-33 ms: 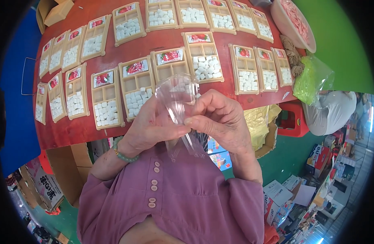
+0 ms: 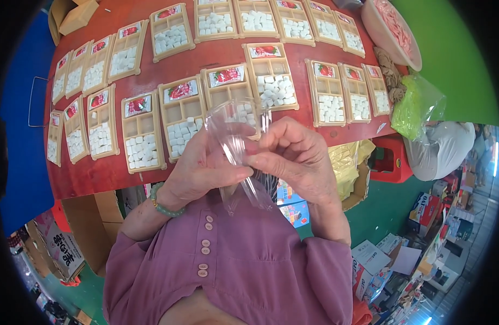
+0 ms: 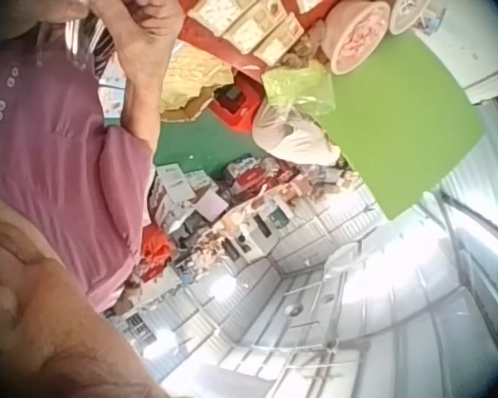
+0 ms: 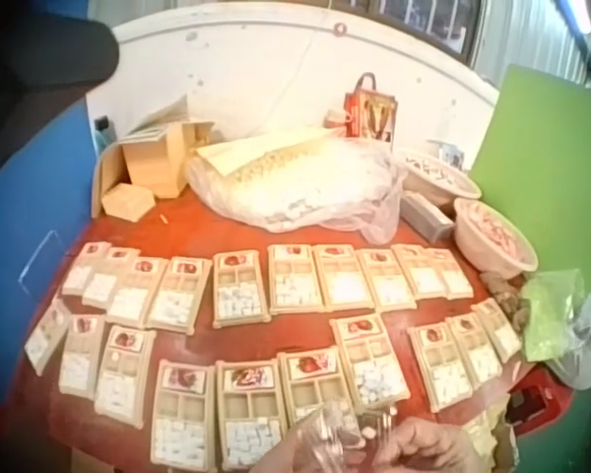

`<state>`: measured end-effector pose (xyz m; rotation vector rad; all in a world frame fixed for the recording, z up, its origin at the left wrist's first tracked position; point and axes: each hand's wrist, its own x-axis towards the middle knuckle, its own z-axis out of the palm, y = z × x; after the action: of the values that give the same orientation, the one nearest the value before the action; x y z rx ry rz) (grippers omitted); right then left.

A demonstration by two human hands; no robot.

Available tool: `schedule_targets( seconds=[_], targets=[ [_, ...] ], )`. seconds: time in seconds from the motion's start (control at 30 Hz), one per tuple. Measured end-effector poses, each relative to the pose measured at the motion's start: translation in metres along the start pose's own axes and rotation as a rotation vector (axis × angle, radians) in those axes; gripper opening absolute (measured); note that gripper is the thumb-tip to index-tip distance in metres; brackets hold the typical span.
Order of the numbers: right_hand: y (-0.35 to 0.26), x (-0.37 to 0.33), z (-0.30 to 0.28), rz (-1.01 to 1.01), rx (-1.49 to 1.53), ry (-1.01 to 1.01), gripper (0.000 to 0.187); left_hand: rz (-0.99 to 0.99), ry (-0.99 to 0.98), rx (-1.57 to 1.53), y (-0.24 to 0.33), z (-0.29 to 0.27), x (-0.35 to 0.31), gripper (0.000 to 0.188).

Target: Packaging small boxes of white cubes with clear plastic lids.

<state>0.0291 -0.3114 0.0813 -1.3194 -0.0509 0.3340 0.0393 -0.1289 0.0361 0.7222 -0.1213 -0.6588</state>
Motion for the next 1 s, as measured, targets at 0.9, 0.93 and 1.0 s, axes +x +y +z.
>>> schedule_targets(
  seconds=[0.9,0.93,1.0],
  targets=[
    [0.02,0.104,-0.078,-0.042,-0.483,0.453,0.026,0.022,0.145,-0.052,0.014,-0.017,-0.016,0.089],
    [0.022,0.105,-0.074,-0.074,-0.578,0.484,0.027,0.011,0.113,-0.058,0.014,-0.019,-0.016,0.09],
    [0.026,0.106,-0.074,-0.111,-0.673,0.514,0.028,0.012,0.103,-0.055,0.013,-0.02,-0.015,0.091]
  ],
)
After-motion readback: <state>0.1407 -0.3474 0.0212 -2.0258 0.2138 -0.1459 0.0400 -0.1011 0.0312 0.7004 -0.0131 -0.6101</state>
